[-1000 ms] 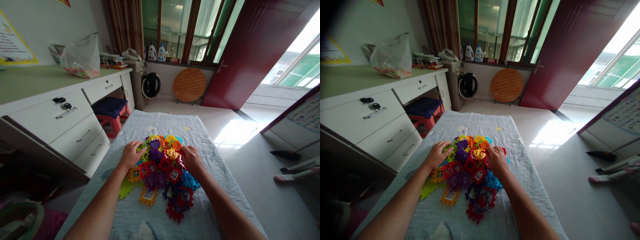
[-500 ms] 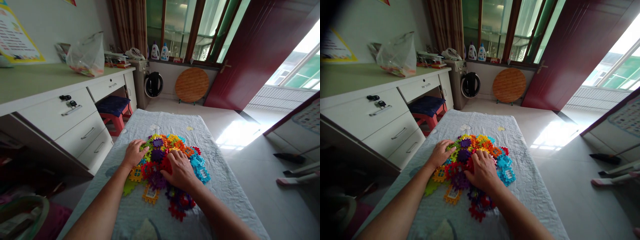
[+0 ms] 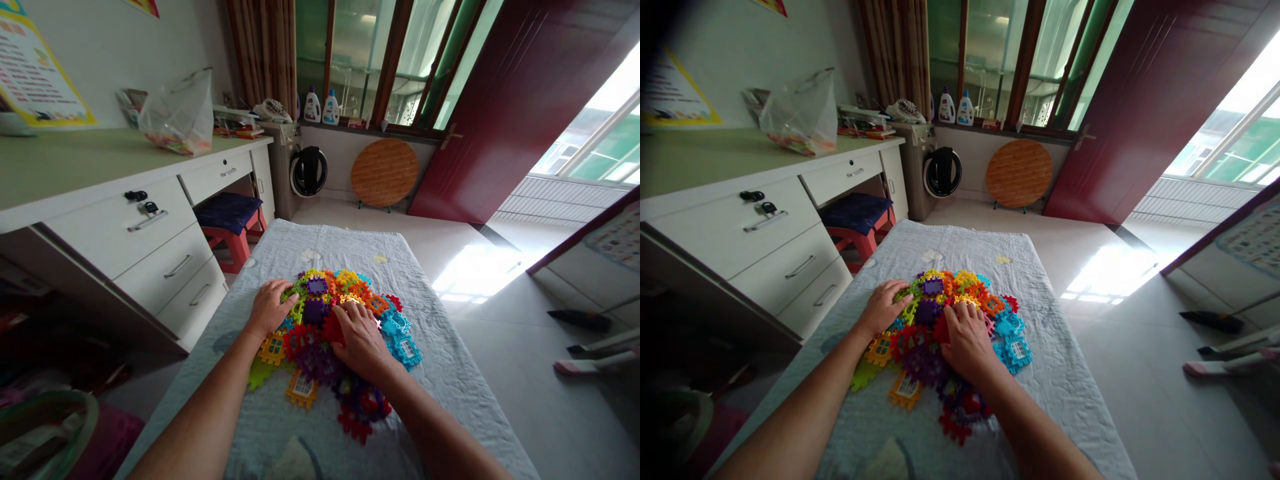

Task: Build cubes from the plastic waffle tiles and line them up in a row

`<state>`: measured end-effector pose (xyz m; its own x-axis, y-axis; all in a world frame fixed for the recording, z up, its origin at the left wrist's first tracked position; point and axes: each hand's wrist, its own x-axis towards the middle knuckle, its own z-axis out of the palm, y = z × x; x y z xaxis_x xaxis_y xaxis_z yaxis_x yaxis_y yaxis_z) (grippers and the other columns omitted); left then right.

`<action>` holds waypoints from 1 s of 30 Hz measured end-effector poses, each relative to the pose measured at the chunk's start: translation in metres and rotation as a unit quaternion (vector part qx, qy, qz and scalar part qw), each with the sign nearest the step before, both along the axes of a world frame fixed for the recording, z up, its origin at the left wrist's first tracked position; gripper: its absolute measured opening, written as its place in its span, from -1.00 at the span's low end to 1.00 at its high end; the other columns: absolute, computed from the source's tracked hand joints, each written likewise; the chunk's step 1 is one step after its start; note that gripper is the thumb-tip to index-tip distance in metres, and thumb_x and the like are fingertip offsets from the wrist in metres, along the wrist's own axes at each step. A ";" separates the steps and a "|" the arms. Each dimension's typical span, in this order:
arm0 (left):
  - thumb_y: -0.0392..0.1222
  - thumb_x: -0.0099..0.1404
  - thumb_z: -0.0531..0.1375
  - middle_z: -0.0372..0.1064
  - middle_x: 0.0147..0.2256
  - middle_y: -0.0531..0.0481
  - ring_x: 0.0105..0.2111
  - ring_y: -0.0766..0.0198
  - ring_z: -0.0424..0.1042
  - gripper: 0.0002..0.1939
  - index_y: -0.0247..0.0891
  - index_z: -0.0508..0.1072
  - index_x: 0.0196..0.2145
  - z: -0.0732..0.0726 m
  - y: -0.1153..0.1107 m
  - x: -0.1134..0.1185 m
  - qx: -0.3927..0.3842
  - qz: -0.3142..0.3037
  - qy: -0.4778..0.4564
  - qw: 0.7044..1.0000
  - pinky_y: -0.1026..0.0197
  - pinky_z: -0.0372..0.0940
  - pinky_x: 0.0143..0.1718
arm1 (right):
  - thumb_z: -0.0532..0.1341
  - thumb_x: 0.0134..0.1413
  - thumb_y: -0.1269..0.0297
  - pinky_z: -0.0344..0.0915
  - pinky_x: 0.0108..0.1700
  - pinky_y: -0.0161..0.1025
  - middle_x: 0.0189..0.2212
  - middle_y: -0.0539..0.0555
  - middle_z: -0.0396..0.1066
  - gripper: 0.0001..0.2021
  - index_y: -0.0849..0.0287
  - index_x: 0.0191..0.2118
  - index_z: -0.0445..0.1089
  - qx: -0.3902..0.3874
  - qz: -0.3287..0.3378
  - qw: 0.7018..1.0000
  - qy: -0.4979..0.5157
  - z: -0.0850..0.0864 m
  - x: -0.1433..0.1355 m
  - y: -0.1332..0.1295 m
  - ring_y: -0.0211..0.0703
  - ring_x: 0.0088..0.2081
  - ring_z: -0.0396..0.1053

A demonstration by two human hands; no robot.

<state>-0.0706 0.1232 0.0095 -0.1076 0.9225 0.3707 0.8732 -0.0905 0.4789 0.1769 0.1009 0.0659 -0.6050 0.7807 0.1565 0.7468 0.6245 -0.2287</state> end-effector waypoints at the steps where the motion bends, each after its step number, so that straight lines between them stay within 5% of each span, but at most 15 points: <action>1: 0.03 0.24 0.05 0.41 -0.06 -0.16 0.01 0.06 0.31 -0.61 -0.27 0.46 -0.14 0.000 0.000 0.000 -0.001 -0.001 0.002 1.000 0.00 0.13 0.14 | 0.27 -0.11 0.24 0.12 -0.01 -0.03 -0.03 0.19 0.24 -0.40 0.12 0.12 0.19 0.000 0.005 1.000 -0.001 0.000 0.000 0.000 0.09 -0.03 0.14; 20: 0.02 0.23 0.06 0.43 -0.08 -0.15 0.00 0.04 0.33 -0.63 -0.25 0.46 -0.16 0.000 0.000 -0.002 0.001 -0.015 0.002 1.000 -0.01 0.16 0.12 | 0.19 -0.08 0.40 0.12 -0.10 -0.13 -0.16 0.12 0.23 -0.64 0.11 -0.08 0.25 0.010 0.034 0.999 -0.006 0.007 -0.001 -0.006 -0.03 -0.15 0.17; 30: 0.12 0.23 0.02 0.43 -0.07 -0.19 0.02 0.00 0.33 -0.53 -0.28 0.47 -0.15 -0.008 0.005 -0.007 0.007 -0.014 0.009 1.000 -0.04 0.15 0.13 | 0.17 -0.09 0.48 0.17 -0.10 -0.22 -0.19 0.06 0.25 -0.58 0.10 -0.05 0.17 -0.041 0.021 0.987 0.157 0.006 0.018 0.012 -0.14 -0.16 0.24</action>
<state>-0.0772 0.1285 0.0014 -0.0746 0.9195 0.3859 0.8783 -0.1226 0.4620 0.1947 0.1130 0.0715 -0.5688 0.7735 0.2797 0.6046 0.6237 -0.4954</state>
